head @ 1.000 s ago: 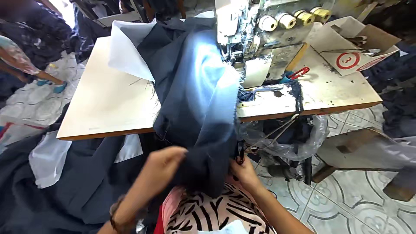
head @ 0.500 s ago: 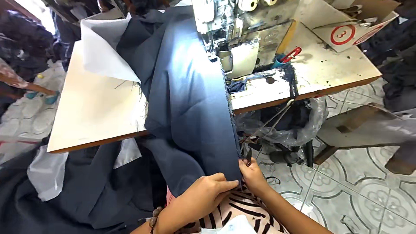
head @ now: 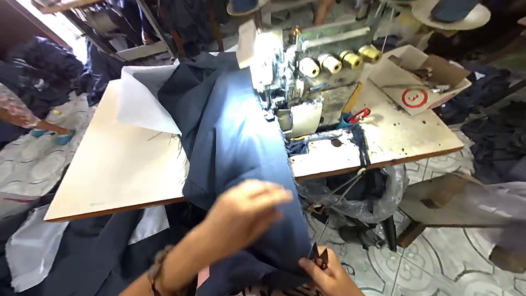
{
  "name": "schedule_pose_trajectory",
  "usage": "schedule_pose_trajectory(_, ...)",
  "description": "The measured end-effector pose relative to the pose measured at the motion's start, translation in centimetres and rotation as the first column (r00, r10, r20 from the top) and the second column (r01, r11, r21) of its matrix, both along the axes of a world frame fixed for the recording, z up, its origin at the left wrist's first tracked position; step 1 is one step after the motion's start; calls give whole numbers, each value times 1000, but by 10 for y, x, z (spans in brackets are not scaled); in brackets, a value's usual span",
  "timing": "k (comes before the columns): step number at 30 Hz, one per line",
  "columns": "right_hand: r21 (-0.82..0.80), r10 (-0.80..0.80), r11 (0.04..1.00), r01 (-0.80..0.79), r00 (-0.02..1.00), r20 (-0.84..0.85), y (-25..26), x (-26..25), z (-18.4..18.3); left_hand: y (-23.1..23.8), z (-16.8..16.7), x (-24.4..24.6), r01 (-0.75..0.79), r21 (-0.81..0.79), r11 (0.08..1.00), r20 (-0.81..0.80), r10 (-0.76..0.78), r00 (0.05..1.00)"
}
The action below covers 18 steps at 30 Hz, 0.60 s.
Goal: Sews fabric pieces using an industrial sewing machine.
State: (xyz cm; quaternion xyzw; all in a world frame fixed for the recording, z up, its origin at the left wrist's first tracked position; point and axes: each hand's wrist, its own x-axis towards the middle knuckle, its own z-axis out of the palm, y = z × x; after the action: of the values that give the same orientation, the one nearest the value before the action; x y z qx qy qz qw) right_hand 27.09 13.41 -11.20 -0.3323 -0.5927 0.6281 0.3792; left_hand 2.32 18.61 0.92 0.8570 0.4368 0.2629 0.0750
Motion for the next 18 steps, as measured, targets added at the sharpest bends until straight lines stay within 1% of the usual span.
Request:
schedule_pose_trajectory(1, -33, 6, 999, -6, 1000, 9, 2, -2, 0, 25, 15, -8, -141, 79, 987, -105, 149, 983)
schedule_pose_trajectory(2, -78, -5, 997, 6, 1000, 12, 5, -6, 0, 47, 24, -17, -262, 93, 961, -213, 276, 937)
schedule_pose_trajectory(3, -123, -27, 992, 29, 1000, 12, 10, -11, 2, 65, 29, -24, -364, 55, 930, -315, 362, 877)
schedule_pose_trajectory(4, -164, -51, 985, 51, 999, 8, 17, -16, 5, 81, 31, -29, -447, -14, 894, -402, 404, 821)
schedule_pose_trajectory(6, -215, -81, 974, 76, 997, -16, 34, -26, 11, 104, 32, -36, -530, -108, 841, -486, 420, 766)
schedule_pose_trajectory(7, -219, -84, 973, 76, 996, -27, 42, -31, 11, 113, 34, -39, -541, -121, 832, -506, 417, 755)
schedule_pose_trajectory(9, -202, -94, 976, 86, 995, -28, 59, -41, 13, 126, 39, -43, -548, -133, 826, -519, 413, 748)
schedule_pose_trajectory(12, -191, -127, 974, 118, 991, -34, 84, -55, 14, 148, 63, -40, -574, -247, 781, -561, 368, 742)
schedule_pose_trajectory(14, -168, -133, 977, 128, 991, -18, 100, -63, 15, 179, 70, -44, -631, -331, 702, -660, 305, 686)
schedule_pose_trajectory(15, -154, -150, 977, 148, 989, -4, 108, -67, 17, 193, 70, -49, -646, -362, 671, -677, 287, 678)
schedule_pose_trajectory(18, -67, -229, 970, 232, 972, 50, 128, -77, 27, 220, 67, -58, -660, -398, 638, -639, 323, 698)
